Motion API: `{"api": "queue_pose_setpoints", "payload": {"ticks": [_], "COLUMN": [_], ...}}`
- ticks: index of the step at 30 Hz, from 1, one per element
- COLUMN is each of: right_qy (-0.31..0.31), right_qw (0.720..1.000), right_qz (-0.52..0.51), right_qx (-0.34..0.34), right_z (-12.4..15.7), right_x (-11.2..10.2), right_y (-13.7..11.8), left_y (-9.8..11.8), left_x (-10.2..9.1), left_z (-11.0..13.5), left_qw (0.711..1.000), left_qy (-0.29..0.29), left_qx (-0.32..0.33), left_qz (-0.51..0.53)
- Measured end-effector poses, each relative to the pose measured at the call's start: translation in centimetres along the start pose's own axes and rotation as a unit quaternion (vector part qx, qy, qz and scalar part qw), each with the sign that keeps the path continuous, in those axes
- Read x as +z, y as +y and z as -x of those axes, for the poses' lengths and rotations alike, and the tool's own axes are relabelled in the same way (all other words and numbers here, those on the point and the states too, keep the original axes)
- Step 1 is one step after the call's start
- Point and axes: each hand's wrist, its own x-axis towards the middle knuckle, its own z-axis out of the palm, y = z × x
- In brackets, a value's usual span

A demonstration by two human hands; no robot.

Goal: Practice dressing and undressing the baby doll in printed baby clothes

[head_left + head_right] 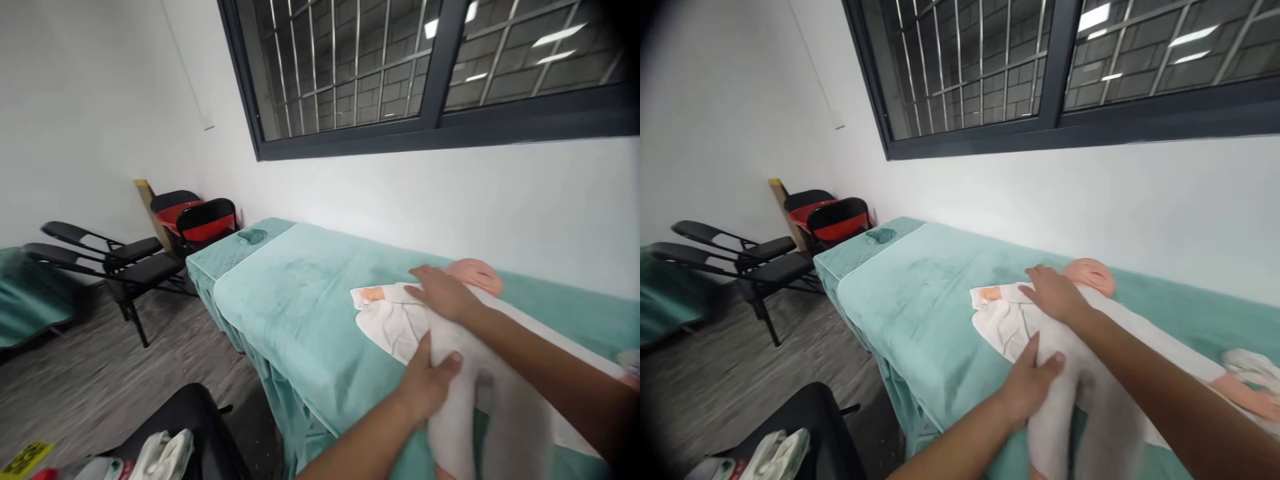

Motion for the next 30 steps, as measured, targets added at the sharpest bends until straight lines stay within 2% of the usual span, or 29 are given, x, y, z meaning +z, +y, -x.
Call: {"api": "queue_pose_setpoints", "payload": {"ticks": [2, 4, 7, 9, 11, 13, 14, 16, 19, 22, 26, 30], "right_qy": [-0.063, -0.110, -0.113, -0.087, -0.067, -0.060, -0.058, -0.059, -0.076, -0.094, -0.103, -0.105], "right_qw": [0.997, 0.992, 0.992, 0.996, 0.997, 0.993, 0.992, 0.995, 0.997, 0.995, 0.994, 0.994], "right_qz": [0.000, 0.007, 0.007, -0.009, -0.049, -0.093, -0.101, -0.078, 0.001, 0.036, 0.040, 0.035], "right_qx": [-0.049, -0.064, -0.056, -0.032, 0.005, 0.034, 0.040, 0.036, 0.022, 0.012, 0.009, 0.025], "right_z": [-1.9, -3.2, -3.9, -3.8, -3.3, -2.6, -2.2, -1.4, -0.3, 0.5, 0.6, -0.4], "right_x": [2.3, 4.1, 4.5, 3.3, 1.5, -0.1, -0.6, -1.3, -1.2, -0.5, 0.3, 0.7], "right_y": [-2.3, -3.5, -3.4, -2.5, -1.6, -0.9, -0.6, -0.1, 0.6, 1.3, 1.6, 1.1], "left_y": [-0.7, -1.1, -0.8, 0.3, 1.8, 3.2, 3.7, 4.6, 5.3, 5.9, 6.4, 7.1], "left_x": [-0.5, -2.0, -5.2, -7.3, -8.6, -9.3, -9.4, -9.5, -9.9, -10.7, -11.0, -9.4], "left_z": [-0.2, -0.6, -1.6, -2.9, -4.8, -7.1, -8.3, -10.6, -13.4, -14.9, -15.1, -14.0], "left_qw": [0.998, 0.994, 0.968, 0.924, 0.866, 0.807, 0.799, 0.796, 0.809, 0.827, 0.848, 0.847], "left_qy": [-0.021, -0.021, 0.060, 0.141, 0.196, 0.215, 0.213, 0.203, 0.183, 0.172, 0.180, 0.204], "left_qx": [0.043, 0.055, 0.086, 0.144, 0.174, 0.132, 0.111, 0.072, 0.031, 0.028, 0.068, 0.126], "left_qz": [-0.031, -0.088, -0.228, -0.324, -0.425, -0.535, -0.551, -0.565, -0.558, -0.534, -0.494, -0.474]}}
